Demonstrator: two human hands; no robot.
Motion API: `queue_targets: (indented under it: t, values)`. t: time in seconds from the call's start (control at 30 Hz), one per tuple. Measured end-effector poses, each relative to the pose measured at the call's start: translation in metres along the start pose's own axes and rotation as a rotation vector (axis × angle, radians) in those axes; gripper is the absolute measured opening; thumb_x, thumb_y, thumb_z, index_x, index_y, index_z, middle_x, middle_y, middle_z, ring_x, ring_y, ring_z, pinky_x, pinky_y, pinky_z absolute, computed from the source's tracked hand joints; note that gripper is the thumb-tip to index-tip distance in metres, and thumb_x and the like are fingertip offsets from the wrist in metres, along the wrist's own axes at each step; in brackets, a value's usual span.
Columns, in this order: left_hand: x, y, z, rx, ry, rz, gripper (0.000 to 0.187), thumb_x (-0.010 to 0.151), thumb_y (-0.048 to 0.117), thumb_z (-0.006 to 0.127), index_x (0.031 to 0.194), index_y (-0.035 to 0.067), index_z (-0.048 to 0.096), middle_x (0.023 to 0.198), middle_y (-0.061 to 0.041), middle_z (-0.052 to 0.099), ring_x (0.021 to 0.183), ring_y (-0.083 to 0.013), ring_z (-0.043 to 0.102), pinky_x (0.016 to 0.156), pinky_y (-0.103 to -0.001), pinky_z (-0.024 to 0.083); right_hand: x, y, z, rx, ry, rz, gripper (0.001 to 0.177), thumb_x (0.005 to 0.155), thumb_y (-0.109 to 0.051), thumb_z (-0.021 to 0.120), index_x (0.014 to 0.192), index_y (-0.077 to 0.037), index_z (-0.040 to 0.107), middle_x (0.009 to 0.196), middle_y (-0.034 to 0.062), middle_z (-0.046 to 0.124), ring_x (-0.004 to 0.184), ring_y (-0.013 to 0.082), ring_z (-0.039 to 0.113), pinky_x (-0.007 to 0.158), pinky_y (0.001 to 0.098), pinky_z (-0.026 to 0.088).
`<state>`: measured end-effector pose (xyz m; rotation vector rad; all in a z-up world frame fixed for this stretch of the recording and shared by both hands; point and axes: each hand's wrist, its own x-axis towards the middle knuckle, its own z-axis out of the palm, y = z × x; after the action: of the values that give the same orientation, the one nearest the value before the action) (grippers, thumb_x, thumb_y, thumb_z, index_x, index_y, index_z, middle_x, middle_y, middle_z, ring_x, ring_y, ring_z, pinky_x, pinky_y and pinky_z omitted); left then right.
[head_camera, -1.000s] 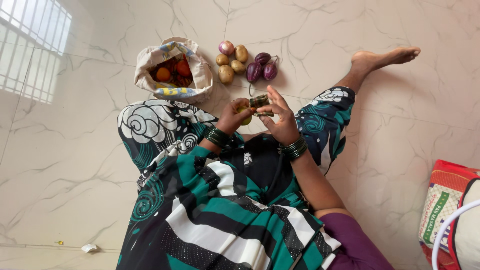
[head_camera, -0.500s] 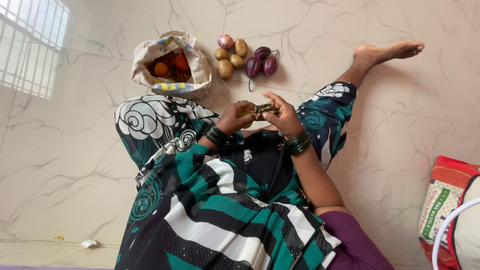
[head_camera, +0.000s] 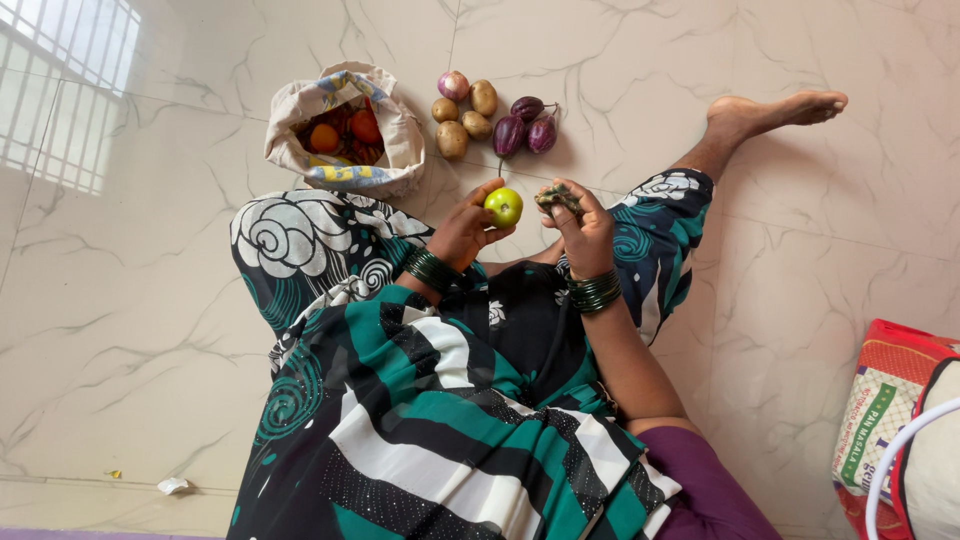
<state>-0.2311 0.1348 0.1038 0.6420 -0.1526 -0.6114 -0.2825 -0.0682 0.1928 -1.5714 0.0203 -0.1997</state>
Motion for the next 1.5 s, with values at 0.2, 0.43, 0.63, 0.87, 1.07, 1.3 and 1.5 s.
queue_targets:
  t: [0.2,0.43,0.63,0.87,1.07,1.3,1.5]
  values:
    - [0.005,-0.003,-0.001,0.129,0.083,0.032,0.061,0.097,0.017,0.071,0.148,0.003,0.042,0.137,-0.01,0.057,0.118,-0.0207,0.064,0.097,-0.037,0.059,-0.005,-0.012,0.007,-0.108,-0.003,-0.192,0.028,0.102,0.004,0.059,0.13,0.004,0.064,0.121,0.0103,0.071,0.11,0.0164,0.07,0.098,0.0306,0.059]
    - [-0.004,0.008,0.012,0.147,0.033,0.044,0.056,0.095,0.021,0.076,0.14,0.002,0.048,0.129,-0.009,0.06,0.115,-0.019,0.065,0.093,-0.033,0.062,-0.011,-0.032,0.022,-0.556,0.069,-0.572,0.031,0.094,0.009,0.069,0.121,-0.005,0.07,0.125,0.011,0.07,0.116,0.0236,0.07,0.099,0.0324,0.058]
    - [-0.008,0.014,0.023,0.069,-0.037,0.064,0.061,0.096,0.019,0.071,0.148,0.006,0.043,0.134,-0.01,0.059,0.113,-0.0248,0.069,0.094,-0.033,0.061,-0.02,-0.031,0.038,-0.736,0.016,-0.65,0.035,0.09,0.008,0.071,0.122,-0.005,0.072,0.128,0.0109,0.066,0.117,0.0282,0.066,0.096,0.0371,0.059]
    - [0.0,0.0,0.009,0.094,0.049,0.054,0.06,0.106,0.028,0.057,0.159,0.009,0.037,0.137,-0.012,0.059,0.116,-0.0207,0.064,0.097,-0.034,0.059,-0.032,-0.032,0.046,-0.795,0.003,-0.682,0.039,0.087,0.008,0.07,0.124,-0.005,0.072,0.128,0.0117,0.066,0.119,0.0298,0.065,0.1,0.0398,0.057]
    - [0.001,0.0,0.0,0.016,-0.008,0.046,0.056,0.107,0.028,0.045,0.158,0.008,0.033,0.142,-0.013,0.055,0.122,-0.0224,0.061,0.102,-0.038,0.057,-0.031,-0.031,0.047,-0.827,-0.021,-0.73,0.039,0.086,0.006,0.068,0.124,-0.003,0.071,0.128,0.0129,0.065,0.12,0.033,0.063,0.103,0.0415,0.054]
    - [0.009,-0.012,0.0,0.061,0.049,-0.015,0.047,0.106,0.025,0.052,0.146,0.002,0.044,0.132,-0.014,0.06,0.112,-0.0237,0.066,0.091,-0.034,0.061,-0.031,-0.023,0.04,-0.789,0.022,-0.645,0.035,0.091,0.002,0.067,0.125,-0.003,0.071,0.13,0.0141,0.065,0.117,0.0303,0.065,0.099,0.0391,0.055]
    - [0.008,-0.006,0.005,0.181,0.075,-0.03,0.043,0.102,0.027,0.061,0.138,0.004,0.051,0.122,-0.011,0.063,0.101,-0.0211,0.069,0.082,-0.029,0.061,-0.036,-0.024,0.037,-0.806,0.03,-0.689,0.036,0.09,0.0,0.066,0.125,-0.004,0.071,0.129,0.0125,0.066,0.115,0.0297,0.065,0.098,0.0387,0.055]
